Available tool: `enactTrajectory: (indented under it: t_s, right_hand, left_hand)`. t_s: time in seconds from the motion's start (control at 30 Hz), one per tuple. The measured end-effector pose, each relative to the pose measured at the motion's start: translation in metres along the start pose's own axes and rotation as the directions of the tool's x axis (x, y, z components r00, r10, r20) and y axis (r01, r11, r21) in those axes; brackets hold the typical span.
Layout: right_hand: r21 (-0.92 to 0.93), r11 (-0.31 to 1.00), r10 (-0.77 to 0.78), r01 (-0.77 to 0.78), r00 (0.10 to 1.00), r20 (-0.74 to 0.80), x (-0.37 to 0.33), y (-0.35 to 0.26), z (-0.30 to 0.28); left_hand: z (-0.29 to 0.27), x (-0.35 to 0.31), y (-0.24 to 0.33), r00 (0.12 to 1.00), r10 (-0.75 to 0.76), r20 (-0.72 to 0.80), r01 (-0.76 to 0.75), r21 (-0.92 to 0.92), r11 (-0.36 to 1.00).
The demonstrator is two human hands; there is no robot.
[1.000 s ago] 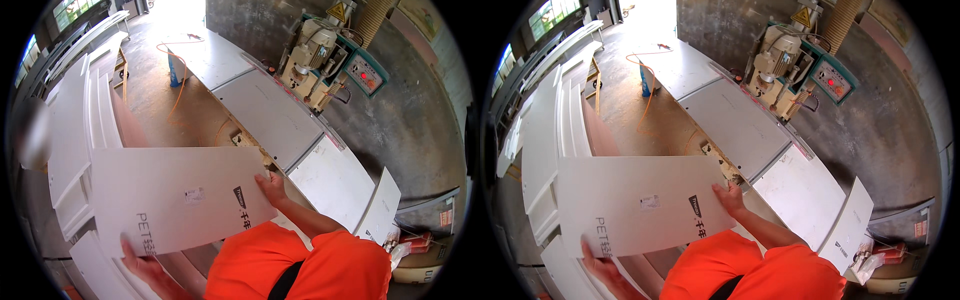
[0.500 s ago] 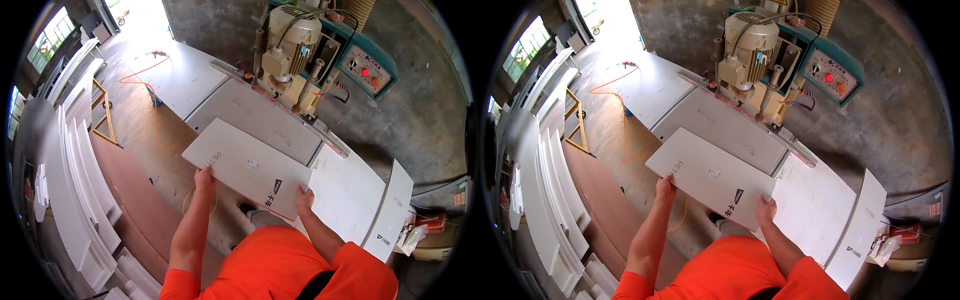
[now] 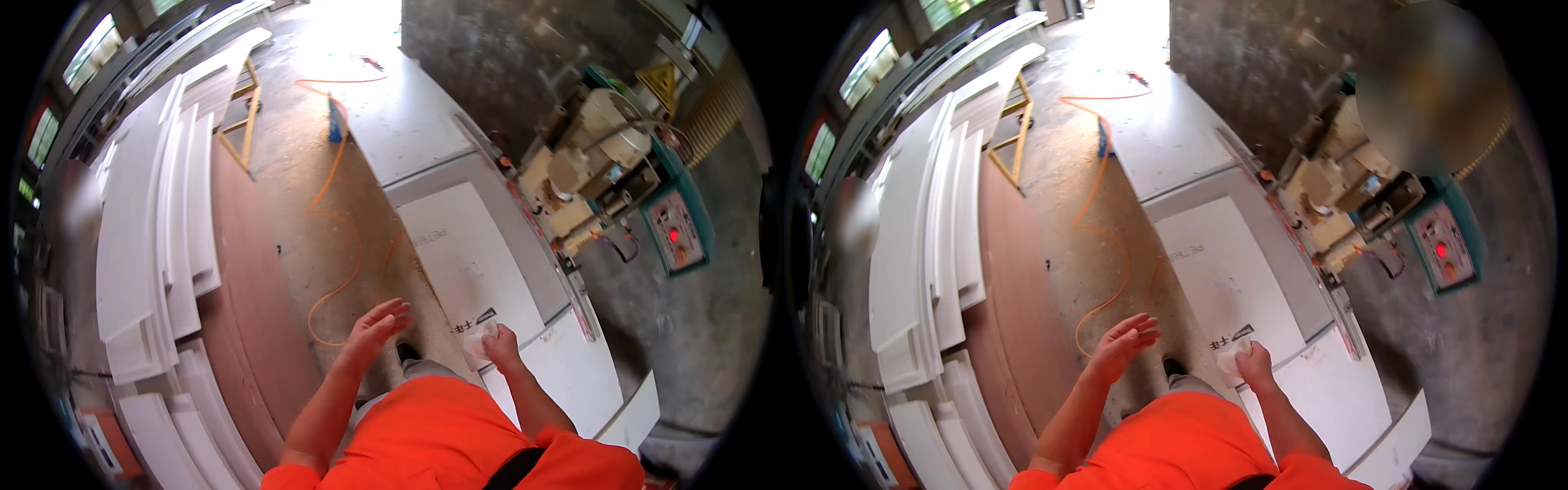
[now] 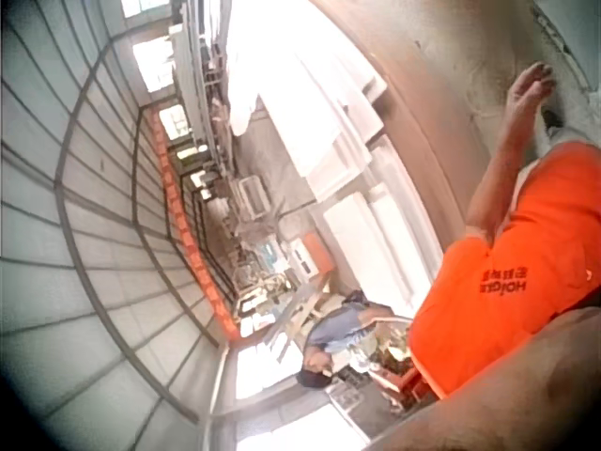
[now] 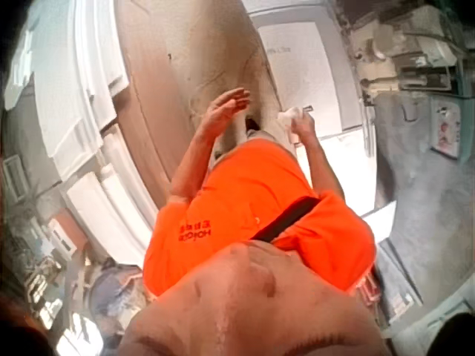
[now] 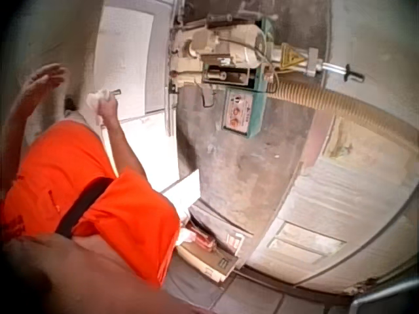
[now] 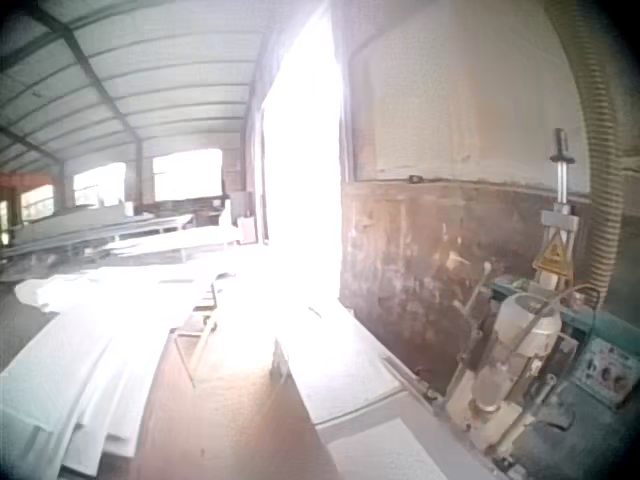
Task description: The person wipes the surface of white rectangular panels with a cloth. They handle the panels one at a time, wiping them and then stacking them on a pile.
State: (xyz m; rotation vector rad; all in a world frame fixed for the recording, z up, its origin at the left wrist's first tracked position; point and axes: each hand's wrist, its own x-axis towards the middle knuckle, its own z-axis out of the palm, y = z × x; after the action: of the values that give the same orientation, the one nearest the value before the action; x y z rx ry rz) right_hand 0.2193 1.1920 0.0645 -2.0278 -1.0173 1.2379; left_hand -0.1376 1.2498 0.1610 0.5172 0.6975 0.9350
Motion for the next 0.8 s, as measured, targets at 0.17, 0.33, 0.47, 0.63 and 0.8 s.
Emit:
enactTrajectory:
  t_s: [0.17, 0.33, 0.47, 0.63, 0.8]
  right_hand:
    - [0.374, 0.913, -0.168, -0.16, 0.689, 0.705, -0.015, -0.127, 0.141]
    - [0.191, 0.916, -0.313, 0.354, 0.33, 0.89, -0.125, -0.248, 0.288]
    - [0.347, 0.539, -0.465, 0.767, -0.073, 0.882, -0.256, -0.277, 0.401]
    - [0.65, -0.08, -0.777, 0.756, -0.455, 0.434, -0.42, -0.309, 0.491]
    - [0.64, -0.401, -0.32, 0.655, -0.755, 0.573, -0.513, -0.235, 0.568]
  left_hand:
    - [0.058, -0.208, 0.092, 0.78, 0.592, 0.203, -0.625, 0.275, 0.73]
    - [0.156, -0.392, 0.105, -0.002, 0.953, 0.304, -0.888, 0.437, -0.142]
    - [0.186, -0.498, 0.06, -0.067, 0.919, 0.388, -0.728, 0.611, -0.311]
    - [0.175, -0.565, 0.004, -0.123, 0.882, 0.455, -0.655, 0.63, -0.417]
    - [0.14, -0.625, 0.015, -0.197, 0.739, 0.645, -0.341, 0.661, -0.668]
